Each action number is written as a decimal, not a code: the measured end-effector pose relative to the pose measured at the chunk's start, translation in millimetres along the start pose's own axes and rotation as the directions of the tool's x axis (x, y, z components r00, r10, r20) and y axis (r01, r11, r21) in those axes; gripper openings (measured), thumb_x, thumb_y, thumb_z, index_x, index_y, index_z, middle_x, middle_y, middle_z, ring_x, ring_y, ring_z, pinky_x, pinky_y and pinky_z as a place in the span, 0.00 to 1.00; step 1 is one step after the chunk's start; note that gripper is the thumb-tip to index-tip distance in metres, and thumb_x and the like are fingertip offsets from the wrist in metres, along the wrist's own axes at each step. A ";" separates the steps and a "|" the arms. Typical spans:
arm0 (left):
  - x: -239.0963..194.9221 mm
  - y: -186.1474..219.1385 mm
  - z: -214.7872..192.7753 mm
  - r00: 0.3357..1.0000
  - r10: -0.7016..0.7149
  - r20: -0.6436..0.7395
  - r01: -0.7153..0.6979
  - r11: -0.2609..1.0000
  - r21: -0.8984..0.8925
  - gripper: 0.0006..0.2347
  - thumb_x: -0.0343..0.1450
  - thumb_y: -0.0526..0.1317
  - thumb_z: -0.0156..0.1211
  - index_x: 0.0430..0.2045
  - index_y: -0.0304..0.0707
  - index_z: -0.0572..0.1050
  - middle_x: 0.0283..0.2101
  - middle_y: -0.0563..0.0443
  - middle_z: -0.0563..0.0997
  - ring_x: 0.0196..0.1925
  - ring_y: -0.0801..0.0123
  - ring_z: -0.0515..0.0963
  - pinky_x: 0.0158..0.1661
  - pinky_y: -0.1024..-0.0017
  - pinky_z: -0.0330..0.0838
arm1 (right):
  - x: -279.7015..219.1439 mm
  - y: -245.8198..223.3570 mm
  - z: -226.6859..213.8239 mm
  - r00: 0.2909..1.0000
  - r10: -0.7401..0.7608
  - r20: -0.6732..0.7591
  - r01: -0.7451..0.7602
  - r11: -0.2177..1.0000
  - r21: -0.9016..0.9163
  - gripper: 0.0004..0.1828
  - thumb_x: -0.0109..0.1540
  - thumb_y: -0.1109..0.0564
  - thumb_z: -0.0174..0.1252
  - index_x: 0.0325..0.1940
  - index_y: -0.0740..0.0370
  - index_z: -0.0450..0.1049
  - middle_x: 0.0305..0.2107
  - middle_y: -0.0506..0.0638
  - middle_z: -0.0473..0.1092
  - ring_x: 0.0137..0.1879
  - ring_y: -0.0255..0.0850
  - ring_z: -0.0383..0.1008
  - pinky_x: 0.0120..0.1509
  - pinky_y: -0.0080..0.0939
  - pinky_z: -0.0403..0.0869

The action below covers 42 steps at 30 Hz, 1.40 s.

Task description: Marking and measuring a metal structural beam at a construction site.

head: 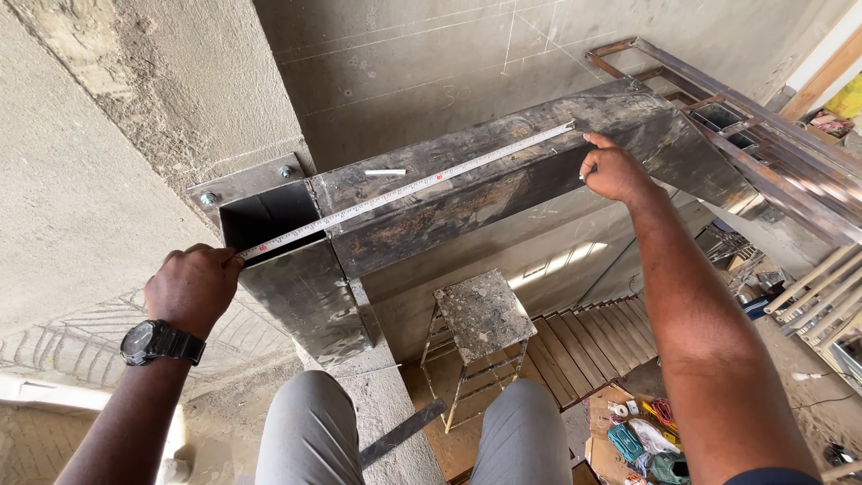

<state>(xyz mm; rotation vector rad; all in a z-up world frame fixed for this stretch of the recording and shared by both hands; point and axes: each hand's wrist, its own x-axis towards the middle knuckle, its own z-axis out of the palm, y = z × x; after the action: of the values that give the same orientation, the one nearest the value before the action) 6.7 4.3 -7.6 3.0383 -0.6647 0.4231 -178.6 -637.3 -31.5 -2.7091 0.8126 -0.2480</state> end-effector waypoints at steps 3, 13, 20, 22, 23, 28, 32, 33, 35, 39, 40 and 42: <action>-1.2 2.4 -3.7 1.000 -0.011 0.012 0.011 1.000 -0.005 0.11 0.76 0.53 0.57 0.43 0.59 0.85 0.37 0.53 0.87 0.38 0.63 0.85 0.37 0.62 0.83 | -0.3 1.1 3.1 0.999 -0.030 -0.015 0.030 1.000 0.003 0.09 0.57 0.64 0.56 0.35 0.56 0.80 0.77 0.39 0.50 0.80 0.47 0.51 0.78 0.57 0.59; -1.8 5.6 -9.4 1.000 -0.015 0.007 0.015 1.000 -0.013 0.11 0.76 0.52 0.57 0.41 0.59 0.85 0.38 0.53 0.87 0.39 0.61 0.85 0.37 0.60 0.82 | 12.5 13.2 14.7 0.987 -0.107 -0.120 0.124 0.983 0.139 0.05 0.57 0.63 0.60 0.33 0.58 0.80 0.74 0.46 0.57 0.74 0.49 0.62 0.73 0.50 0.65; 0.2 -0.3 -1.3 1.000 -0.017 0.013 0.017 1.000 -0.009 0.10 0.76 0.53 0.57 0.42 0.59 0.85 0.37 0.53 0.86 0.36 0.63 0.84 0.35 0.62 0.82 | -16.5 -25.8 8.6 0.989 -0.101 -0.106 0.137 0.887 0.441 0.01 0.60 0.62 0.62 0.36 0.60 0.77 0.73 0.43 0.63 0.58 0.43 0.74 0.59 0.44 0.74; 0.8 -1.4 3.3 1.000 -0.017 0.024 0.017 1.000 -0.010 0.11 0.76 0.53 0.57 0.42 0.59 0.85 0.38 0.54 0.86 0.35 0.64 0.84 0.34 0.63 0.82 | -24.5 -37.5 7.3 0.984 -0.153 -0.094 0.178 0.890 0.419 0.00 0.61 0.62 0.62 0.36 0.60 0.77 0.73 0.43 0.63 0.57 0.41 0.74 0.59 0.43 0.74; 0.7 -0.8 4.2 1.000 -0.015 0.020 0.015 1.000 -0.007 0.11 0.76 0.53 0.57 0.42 0.58 0.85 0.38 0.55 0.86 0.35 0.65 0.84 0.33 0.64 0.82 | -26.9 -41.9 7.8 0.983 -0.176 -0.060 0.186 0.916 0.356 0.00 0.61 0.62 0.61 0.35 0.61 0.77 0.74 0.43 0.60 0.56 0.40 0.75 0.59 0.43 0.74; 0.3 -0.3 0.0 1.000 -0.011 0.001 0.011 1.000 0.017 0.11 0.76 0.54 0.57 0.42 0.59 0.85 0.38 0.55 0.86 0.36 0.65 0.83 0.33 0.64 0.82 | -24.6 -43.1 12.4 0.978 -0.204 -0.031 0.205 0.943 0.262 0.01 0.58 0.65 0.61 0.33 0.62 0.76 0.73 0.43 0.58 0.54 0.40 0.76 0.59 0.42 0.74; -1.3 0.6 -1.0 1.000 -0.003 0.001 0.003 1.000 0.016 0.11 0.76 0.53 0.57 0.42 0.59 0.85 0.37 0.54 0.86 0.37 0.64 0.84 0.34 0.63 0.81 | -18.5 -33.0 23.2 0.960 -0.256 -0.108 0.276 0.929 0.245 0.01 0.59 0.65 0.62 0.33 0.62 0.76 0.70 0.46 0.63 0.52 0.41 0.77 0.56 0.43 0.75; -2.1 1.4 -1.4 1.000 0.000 -0.004 0.000 1.000 0.016 0.11 0.76 0.53 0.58 0.42 0.59 0.85 0.37 0.53 0.86 0.37 0.64 0.84 0.35 0.63 0.81 | -16.5 -27.4 29.2 0.946 -0.291 -0.142 0.319 0.913 0.253 0.02 0.59 0.66 0.61 0.33 0.62 0.76 0.69 0.48 0.63 0.50 0.41 0.77 0.54 0.43 0.75; -2.4 3.2 -5.2 1.000 0.005 -0.007 -0.005 1.000 0.022 0.11 0.76 0.53 0.58 0.42 0.59 0.85 0.37 0.53 0.86 0.37 0.63 0.83 0.35 0.63 0.81 | -19.3 -25.7 39.5 0.922 -0.294 -0.251 0.365 0.878 0.310 0.03 0.59 0.66 0.62 0.34 0.62 0.76 0.63 0.49 0.65 0.48 0.40 0.77 0.51 0.41 0.75; -0.6 6.0 -7.9 1.000 -0.002 0.013 0.002 1.000 0.009 0.11 0.77 0.53 0.57 0.42 0.58 0.85 0.36 0.53 0.86 0.37 0.63 0.84 0.35 0.63 0.81 | -49.8 -35.3 84.3 0.838 0.010 -0.546 0.389 0.691 0.610 0.07 0.64 0.69 0.58 0.41 0.59 0.73 0.36 0.48 0.72 0.37 0.33 0.71 0.40 0.32 0.70; -0.6 2.3 -3.9 1.000 -0.006 0.016 0.006 1.000 0.013 0.11 0.77 0.53 0.57 0.42 0.58 0.85 0.36 0.53 0.86 0.37 0.63 0.84 0.35 0.63 0.81 | -63.6 -42.8 104.5 0.840 0.008 -0.542 0.389 0.688 0.613 0.07 0.64 0.69 0.58 0.41 0.59 0.73 0.36 0.48 0.72 0.37 0.33 0.71 0.40 0.32 0.70; 1.1 -2.8 4.4 1.000 -0.004 0.003 0.005 1.000 -0.027 0.10 0.76 0.52 0.58 0.42 0.57 0.85 0.37 0.53 0.86 0.35 0.63 0.84 0.34 0.63 0.81 | -91.7 -55.3 143.3 0.943 0.165 -0.287 0.120 0.639 0.760 0.12 0.63 0.71 0.49 0.40 0.55 0.71 0.35 0.45 0.71 0.32 0.31 0.69 0.31 0.30 0.69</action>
<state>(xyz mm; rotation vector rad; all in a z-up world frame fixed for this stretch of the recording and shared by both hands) 10.0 6.1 -11.4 3.0149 -0.6581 0.4070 -190.6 -508.4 -154.8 -1.8405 0.6133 -0.8586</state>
